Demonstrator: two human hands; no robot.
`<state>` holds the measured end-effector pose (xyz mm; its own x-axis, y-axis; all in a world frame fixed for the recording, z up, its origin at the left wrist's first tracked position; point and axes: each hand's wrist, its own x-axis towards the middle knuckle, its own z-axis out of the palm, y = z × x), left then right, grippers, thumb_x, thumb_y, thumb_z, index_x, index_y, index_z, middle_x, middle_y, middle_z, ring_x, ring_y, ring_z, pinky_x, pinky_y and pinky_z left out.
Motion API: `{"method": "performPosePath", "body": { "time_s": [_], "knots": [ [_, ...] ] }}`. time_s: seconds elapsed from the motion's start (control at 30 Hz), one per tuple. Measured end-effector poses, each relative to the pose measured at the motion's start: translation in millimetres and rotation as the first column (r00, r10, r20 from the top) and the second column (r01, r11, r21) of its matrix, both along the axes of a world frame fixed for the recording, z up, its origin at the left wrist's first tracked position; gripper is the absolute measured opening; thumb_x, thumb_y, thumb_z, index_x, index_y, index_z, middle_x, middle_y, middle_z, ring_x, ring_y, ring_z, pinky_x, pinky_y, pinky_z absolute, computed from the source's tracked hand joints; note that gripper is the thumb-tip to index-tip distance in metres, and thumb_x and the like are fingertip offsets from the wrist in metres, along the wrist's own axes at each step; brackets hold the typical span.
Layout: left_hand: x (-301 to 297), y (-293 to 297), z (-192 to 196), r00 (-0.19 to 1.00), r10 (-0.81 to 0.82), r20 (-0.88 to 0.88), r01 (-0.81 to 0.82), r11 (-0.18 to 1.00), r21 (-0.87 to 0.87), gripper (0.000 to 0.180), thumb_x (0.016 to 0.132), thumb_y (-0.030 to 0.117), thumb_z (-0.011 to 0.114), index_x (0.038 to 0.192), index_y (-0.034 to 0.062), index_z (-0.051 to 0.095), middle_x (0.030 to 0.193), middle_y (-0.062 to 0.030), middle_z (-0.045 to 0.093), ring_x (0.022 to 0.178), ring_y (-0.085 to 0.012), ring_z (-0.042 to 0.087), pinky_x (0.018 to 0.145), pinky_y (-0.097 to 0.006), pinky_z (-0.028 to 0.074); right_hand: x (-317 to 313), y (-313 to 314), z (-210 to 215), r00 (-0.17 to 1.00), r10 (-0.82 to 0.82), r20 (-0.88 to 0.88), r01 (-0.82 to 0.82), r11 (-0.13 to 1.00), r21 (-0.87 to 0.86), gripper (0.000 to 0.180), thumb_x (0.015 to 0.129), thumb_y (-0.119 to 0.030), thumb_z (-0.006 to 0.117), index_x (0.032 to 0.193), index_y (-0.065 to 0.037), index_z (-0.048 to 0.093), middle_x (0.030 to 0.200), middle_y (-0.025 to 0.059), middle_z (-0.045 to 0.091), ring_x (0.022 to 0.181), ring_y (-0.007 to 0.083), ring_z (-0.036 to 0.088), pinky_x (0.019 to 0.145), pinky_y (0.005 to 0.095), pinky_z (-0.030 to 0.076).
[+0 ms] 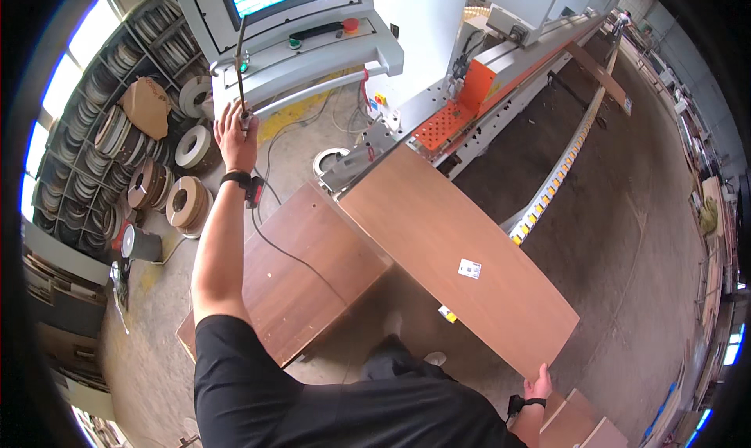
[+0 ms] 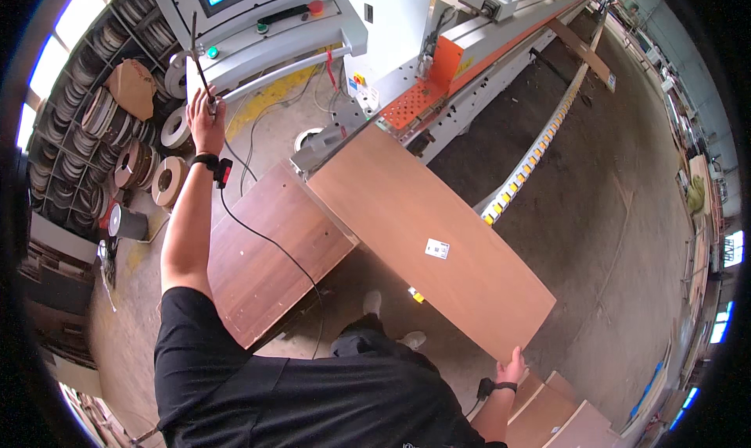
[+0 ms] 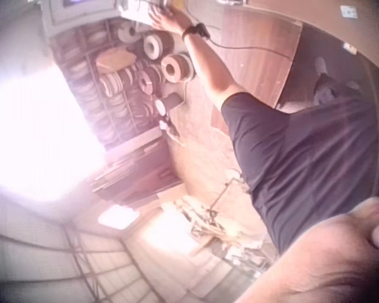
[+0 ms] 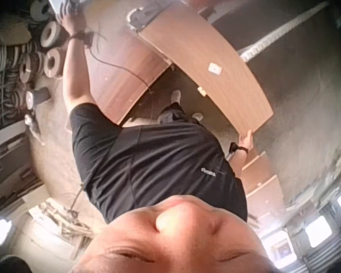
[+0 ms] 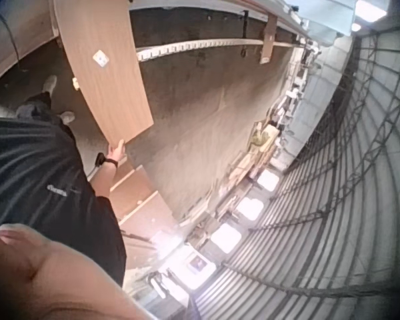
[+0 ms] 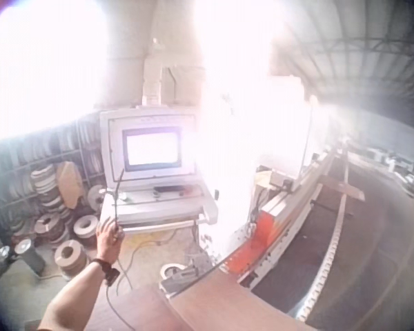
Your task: Operating an industrial edge banding machine to process wooden panels.
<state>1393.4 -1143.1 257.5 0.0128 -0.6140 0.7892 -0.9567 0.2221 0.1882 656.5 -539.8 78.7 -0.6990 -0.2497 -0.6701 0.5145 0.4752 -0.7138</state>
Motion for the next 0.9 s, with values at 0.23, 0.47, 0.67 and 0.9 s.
{"method": "performPosePath", "body": {
  "time_s": [0.23,0.47,0.67,0.9],
  "knots": [
    [-9.2,107.4,3.1,0.963,-0.111,-0.245,0.259,0.629,0.733,0.032,0.096,0.033,0.068,0.107,0.0029,0.066,0.077,-0.0109,0.068,0.068,-0.0267,0.064,0.070,-0.037,0.052,4.9,-18.2,13.4,0.995,-0.068,-0.073,0.072,0.996,0.047,0.046,0.093,-0.051,0.065,0.127,-0.020,0.057,0.105,-0.0044,0.066,0.082,0.0095,0.061,0.058,0.0226,0.045],
    [18.4,226.0,34.1,0.959,0.022,0.283,-0.281,0.211,0.936,0.061,0.089,0.061,0.063,0.080,0.0005,0.070,0.073,-0.0183,0.068,0.071,-0.0357,0.067,0.069,-0.045,0.051,-10.0,2.9,13.6,0.987,0.150,-0.052,-0.148,0.988,0.046,0.045,0.095,-0.047,0.064,0.127,-0.018,0.056,0.107,-0.0025,0.065,0.084,0.0119,0.064,0.055,0.0252,0.049],
    [-33.8,237.3,-39.7,0.981,0.089,0.173,-0.193,0.353,0.915,0.061,0.094,0.057,0.057,0.086,-0.0019,0.070,0.074,-0.0222,0.068,0.074,-0.0372,0.068,0.068,-0.047,0.052,-14.7,16.6,12.4,0.985,0.124,-0.119,-0.123,0.992,0.014,0.048,0.095,-0.047,0.064,0.133,-0.019,0.054,0.118,-0.0018,0.065,0.090,0.0138,0.065,0.058,0.0262,0.051],
    [-269.5,355.3,-103.4,0.877,-0.477,0.056,0.086,0.271,0.959,0.025,0.095,0.029,0.055,0.095,0.0098,0.071,0.085,-0.0161,0.066,0.074,-0.0346,0.069,0.061,-0.049,0.057,-35.5,28.5,3.1,0.997,0.034,-0.063,-0.043,0.987,-0.156,0.039,0.102,-0.048,0.052,0.116,-0.014,0.065,0.088,-0.0013,0.068,0.070,0.0114,0.065,0.051,0.0262,0.049]
  ]
}}
